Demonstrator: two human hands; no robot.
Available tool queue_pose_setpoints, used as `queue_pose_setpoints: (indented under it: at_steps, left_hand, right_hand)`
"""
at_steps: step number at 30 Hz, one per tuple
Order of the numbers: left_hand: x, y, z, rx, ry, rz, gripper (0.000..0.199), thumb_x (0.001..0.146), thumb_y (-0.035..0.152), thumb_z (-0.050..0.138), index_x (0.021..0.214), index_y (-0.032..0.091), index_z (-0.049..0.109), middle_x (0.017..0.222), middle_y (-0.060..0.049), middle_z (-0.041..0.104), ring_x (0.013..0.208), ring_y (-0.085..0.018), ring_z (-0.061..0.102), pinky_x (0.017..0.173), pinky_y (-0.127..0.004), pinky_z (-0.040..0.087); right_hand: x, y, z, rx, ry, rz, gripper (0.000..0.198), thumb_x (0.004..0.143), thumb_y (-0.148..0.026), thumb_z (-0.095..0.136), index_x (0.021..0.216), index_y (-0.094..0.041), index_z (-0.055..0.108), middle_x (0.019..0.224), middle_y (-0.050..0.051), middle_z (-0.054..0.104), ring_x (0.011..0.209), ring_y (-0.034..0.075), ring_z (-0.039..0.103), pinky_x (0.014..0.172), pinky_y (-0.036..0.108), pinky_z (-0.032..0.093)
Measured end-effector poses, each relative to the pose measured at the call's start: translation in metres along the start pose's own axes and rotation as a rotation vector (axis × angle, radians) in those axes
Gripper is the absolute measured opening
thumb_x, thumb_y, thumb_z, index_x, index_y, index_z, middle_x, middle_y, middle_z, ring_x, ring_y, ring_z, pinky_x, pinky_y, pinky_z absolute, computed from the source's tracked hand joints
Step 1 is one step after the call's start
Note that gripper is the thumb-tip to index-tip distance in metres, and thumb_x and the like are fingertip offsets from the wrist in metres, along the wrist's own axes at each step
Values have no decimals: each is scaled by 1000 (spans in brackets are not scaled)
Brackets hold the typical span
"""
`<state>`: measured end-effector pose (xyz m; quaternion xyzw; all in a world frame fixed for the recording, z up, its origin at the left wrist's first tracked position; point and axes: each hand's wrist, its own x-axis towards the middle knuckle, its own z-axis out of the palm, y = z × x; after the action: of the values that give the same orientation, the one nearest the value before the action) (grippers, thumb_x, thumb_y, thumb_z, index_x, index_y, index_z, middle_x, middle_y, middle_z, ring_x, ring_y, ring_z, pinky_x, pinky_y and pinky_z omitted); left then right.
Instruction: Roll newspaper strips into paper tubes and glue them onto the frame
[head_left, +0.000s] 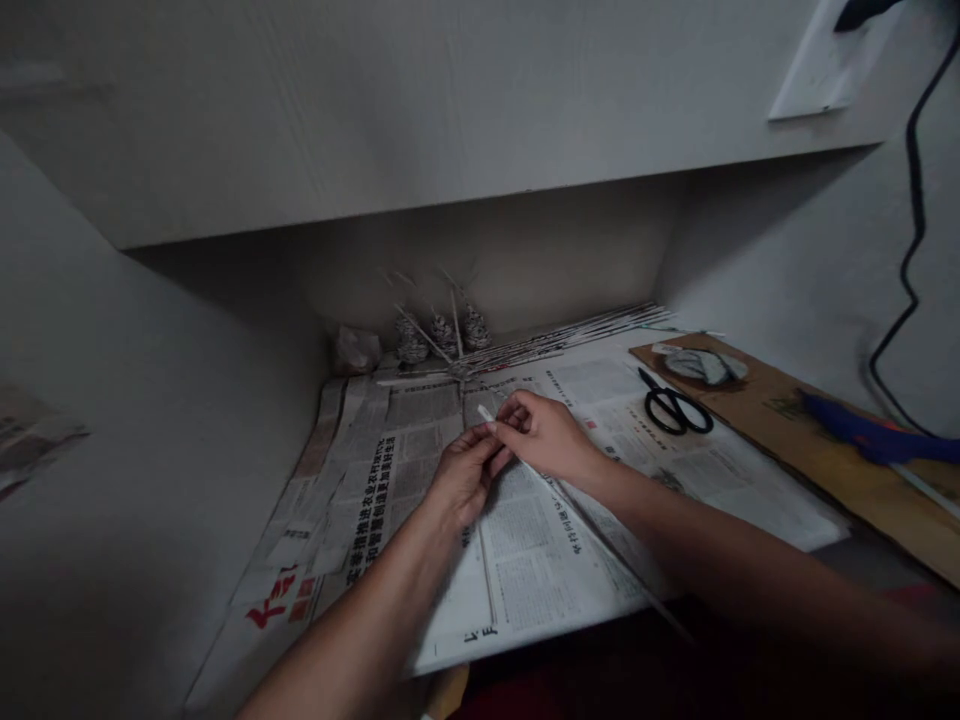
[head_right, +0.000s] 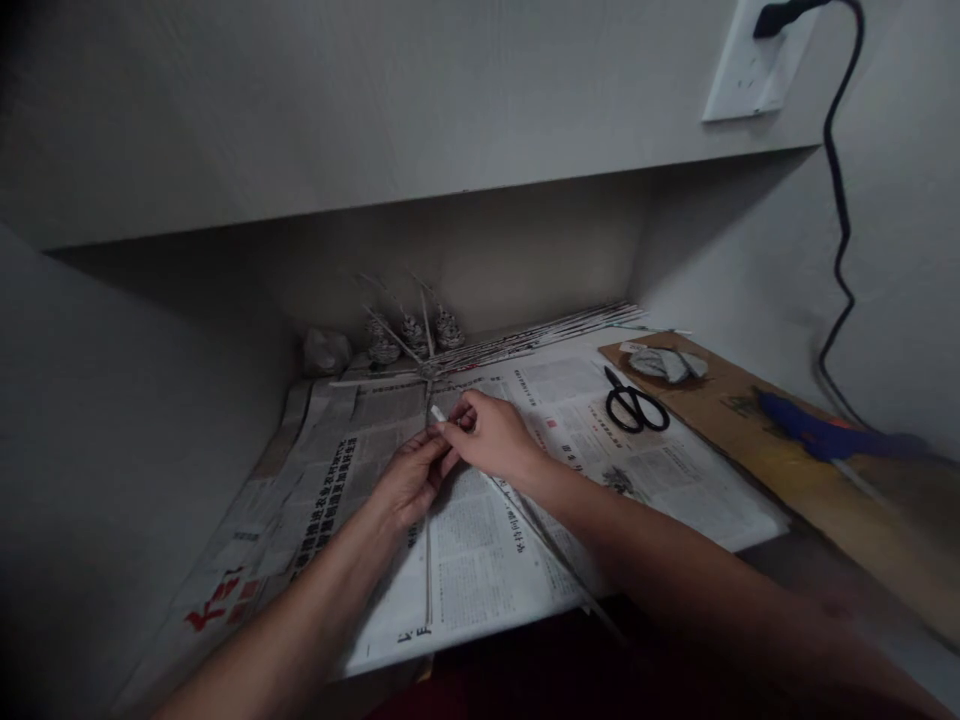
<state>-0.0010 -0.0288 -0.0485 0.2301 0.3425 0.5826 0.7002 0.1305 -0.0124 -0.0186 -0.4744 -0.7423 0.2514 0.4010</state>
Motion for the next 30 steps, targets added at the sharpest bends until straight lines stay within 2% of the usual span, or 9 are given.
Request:
queue_pose_setpoints:
  at_steps: [3,9,16,21,25,27,30]
  left_hand:
    - [0,0,0,22,-2,-19,12,70,5,68,81,10,67,96,-9,69,83,-13,66,73,-19,54]
    - [-2,-3,1,29,13,-26,13,67,2,70,77,10,67,79,-3,67,69,-9,64,67,-17,55]
    - [-11,-2,16,-9,-10,-45,10,70,0,66,73,10,65,74,-2,65,70,-9,64,68,-16,55]
    - [-21,-4,31,26,-48,-67,10,71,0,66,74,10,64,73,-2,64,68,-8,64,66,-15,55]
    - [-26,-9,41,102,-68,-59,12,72,2,67,79,11,63,76,-3,66,68,-9,65,64,-14,55]
    - [-27,-13,47,127,-53,-44,13,73,1,65,81,11,63,77,-3,66,68,-9,66,63,-14,55]
    - [-27,-19,58,149,-43,-35,11,75,1,62,80,11,63,77,-3,67,69,-10,67,63,-14,56]
  right_hand:
    - [2,4,1,16,-12,14,16,79,-35,60,84,-21,61,74,1,66,63,12,60,55,22,42]
    - [-1,9,-2,52,26,26,11,80,-29,56,83,-21,64,73,1,67,64,13,61,56,22,43]
    - [-5,7,-7,168,66,78,10,77,-27,57,80,-20,64,72,0,66,62,12,59,57,22,44]
    - [-8,2,-20,364,48,220,12,74,-30,61,74,-18,61,64,-1,62,54,10,55,51,21,44]
    - [-14,-1,-34,512,5,336,7,73,-24,61,72,-17,59,57,-3,58,45,9,51,43,20,41]
    - [-18,-1,-42,536,12,350,7,73,-23,62,71,-17,59,57,-2,59,44,9,52,43,20,40]
    - [-24,3,-54,480,44,297,8,74,-24,60,71,-17,61,60,-1,62,47,10,55,46,21,41]
